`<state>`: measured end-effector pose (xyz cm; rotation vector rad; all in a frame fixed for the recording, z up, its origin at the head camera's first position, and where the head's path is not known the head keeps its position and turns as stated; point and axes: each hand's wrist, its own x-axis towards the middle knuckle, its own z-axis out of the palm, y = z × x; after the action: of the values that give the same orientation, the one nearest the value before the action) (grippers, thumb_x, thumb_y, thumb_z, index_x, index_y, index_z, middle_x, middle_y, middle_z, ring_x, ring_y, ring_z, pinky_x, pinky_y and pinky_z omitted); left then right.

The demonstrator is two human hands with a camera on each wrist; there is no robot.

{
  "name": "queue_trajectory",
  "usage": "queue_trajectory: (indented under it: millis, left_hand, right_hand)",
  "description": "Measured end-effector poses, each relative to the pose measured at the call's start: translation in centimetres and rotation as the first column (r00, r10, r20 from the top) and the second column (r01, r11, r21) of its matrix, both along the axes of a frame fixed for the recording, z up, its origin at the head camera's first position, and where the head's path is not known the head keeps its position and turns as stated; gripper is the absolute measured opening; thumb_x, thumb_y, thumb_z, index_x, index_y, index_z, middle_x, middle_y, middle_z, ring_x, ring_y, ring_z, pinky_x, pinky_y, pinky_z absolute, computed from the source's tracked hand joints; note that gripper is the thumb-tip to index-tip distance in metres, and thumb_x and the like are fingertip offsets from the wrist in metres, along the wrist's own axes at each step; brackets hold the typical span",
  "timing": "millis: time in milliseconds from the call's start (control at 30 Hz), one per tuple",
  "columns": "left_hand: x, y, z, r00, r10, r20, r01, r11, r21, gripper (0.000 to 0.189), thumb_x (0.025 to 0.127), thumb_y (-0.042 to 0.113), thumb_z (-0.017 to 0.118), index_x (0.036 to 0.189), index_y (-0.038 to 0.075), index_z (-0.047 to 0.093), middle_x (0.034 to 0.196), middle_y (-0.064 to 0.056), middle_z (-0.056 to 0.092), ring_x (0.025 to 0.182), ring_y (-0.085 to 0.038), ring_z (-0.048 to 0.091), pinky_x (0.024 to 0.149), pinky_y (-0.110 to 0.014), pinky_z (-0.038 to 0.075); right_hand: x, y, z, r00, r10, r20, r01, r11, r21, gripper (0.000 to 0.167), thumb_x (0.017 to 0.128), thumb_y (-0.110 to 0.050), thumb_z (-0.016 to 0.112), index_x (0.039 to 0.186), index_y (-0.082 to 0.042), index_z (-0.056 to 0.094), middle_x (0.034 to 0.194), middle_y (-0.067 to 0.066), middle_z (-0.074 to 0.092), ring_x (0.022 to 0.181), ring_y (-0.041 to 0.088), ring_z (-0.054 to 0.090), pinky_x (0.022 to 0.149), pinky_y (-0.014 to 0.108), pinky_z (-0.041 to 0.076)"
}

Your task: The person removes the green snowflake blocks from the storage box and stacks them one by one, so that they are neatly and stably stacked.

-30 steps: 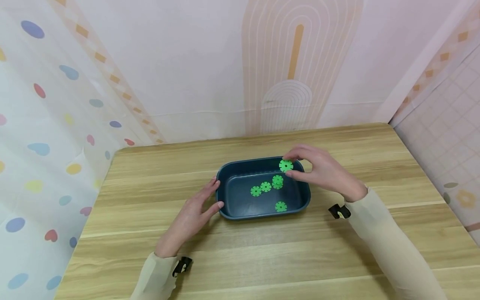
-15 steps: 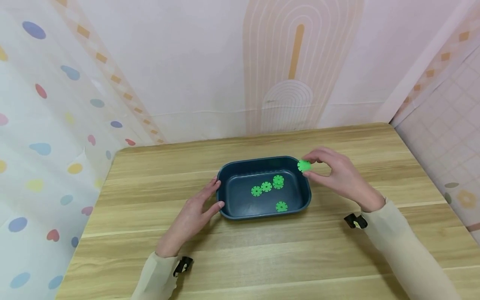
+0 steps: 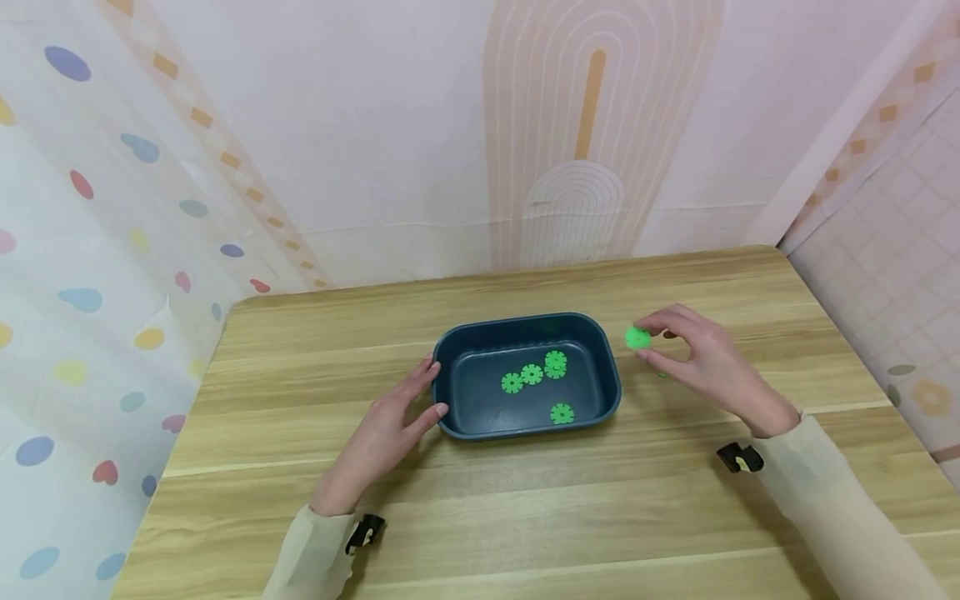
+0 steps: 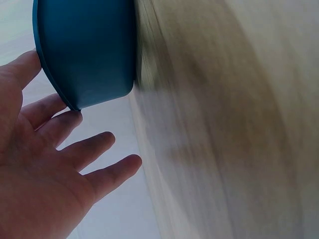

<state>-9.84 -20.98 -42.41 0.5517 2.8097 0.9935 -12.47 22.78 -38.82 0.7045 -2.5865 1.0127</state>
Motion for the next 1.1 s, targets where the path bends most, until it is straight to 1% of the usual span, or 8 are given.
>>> queue_trajectory:
  millis: [167,300,400,533,633,833,1100]
  left_hand:
    - [0.1,0.0,0.0,1.0,0.001,0.003,-0.001,1.0,0.003,0.066,0.106,0.039,0.06,0.161,0.011,0.038,0.17,-0.005,0.026,0.151,-0.035,0.032,0.119,-0.058,0.032]
    - [0.1,0.0,0.1,1.0,0.002,0.007,-0.002,1.0,0.001,0.066,0.106,0.039,0.06,0.161,0.011,0.038,0.17,-0.005,0.025,0.151,-0.035,0.033,0.119,-0.058,0.032]
    - [0.2,0.0,0.1,1.0,0.001,0.006,-0.001,1.0,-0.003,0.066,0.106,0.039,0.06,0.161,0.011,0.038,0.17,-0.006,0.026,0.151,-0.035,0.033,0.118,-0.058,0.032]
    - [0.1,0.1,0.2,1.0,0.002,0.007,-0.002,1.0,-0.003,0.066,0.106,0.039,0.06,0.161,0.011,0.038,0.17,-0.006,0.026,0.151,-0.035,0.033,0.118,-0.058,0.032]
    - [0.1,0.1,0.2,1.0,0.002,0.005,-0.002,1.0,-0.004,0.066,0.106,0.039,0.06,0.161,0.011,0.038,0.17,-0.006,0.026,0.151,-0.035,0.033,0.119,-0.058,0.033]
    - [0.0,0.1,0.1,1.0,0.001,0.002,-0.001,1.0,-0.006,0.066,0.106,0.04,0.06,0.161,0.012,0.038,0.17,-0.006,0.026,0.151,-0.035,0.033,0.119,-0.058,0.032]
    - [0.1,0.0,0.1,1.0,0.004,0.008,-0.004,1.0,-0.016,0.066,0.106,0.042,0.058,0.162,0.013,0.037,0.17,-0.007,0.026,0.151,-0.035,0.033,0.118,-0.059,0.032]
  right_hand:
    - [0.2,0.9,-0.3,1.0,0.015,-0.022,-0.014,1.0,0.002,0.038,0.081,0.005,0.084,0.116,-0.004,0.073,0.114,0.007,0.072,0.098,0.021,0.064,0.085,0.019,0.049]
    - [0.4,1.6,-0.6,1.0,0.006,-0.024,-0.005,1.0,0.023,0.039,0.081,0.005,0.084,0.117,-0.004,0.073,0.115,0.008,0.072,0.098,0.023,0.064,0.085,0.015,0.046]
    - [0.4,2.0,-0.8,1.0,-0.01,-0.012,0.011,0.999,0.051,0.036,0.083,0.001,0.084,0.117,-0.004,0.073,0.114,0.008,0.072,0.097,0.024,0.065,0.082,0.019,0.049]
    - [0.3,2.5,-1.1,1.0,-0.022,0.012,0.021,0.997,0.081,0.035,0.085,-0.002,0.083,0.118,-0.004,0.073,0.114,0.008,0.072,0.095,0.027,0.066,0.078,0.036,0.055]
    - [0.3,2.8,-1.3,0.999,-0.028,0.029,0.025,0.995,0.098,0.033,0.087,-0.003,0.083,0.118,-0.004,0.074,0.113,0.009,0.071,0.096,0.028,0.067,0.076,0.045,0.056]
    - [0.3,3.4,-1.9,0.998,-0.034,0.054,0.026,0.989,0.148,0.033,0.087,-0.007,0.083,0.118,-0.002,0.074,0.111,0.009,0.071,0.096,0.028,0.068,0.075,0.047,0.055]
    - [-0.1,4.1,-2.4,0.993,-0.034,0.116,0.012,0.982,0.189,0.032,0.091,-0.009,0.08,0.12,0.001,0.073,0.114,0.013,0.071,0.098,0.029,0.068,0.08,0.05,0.056]
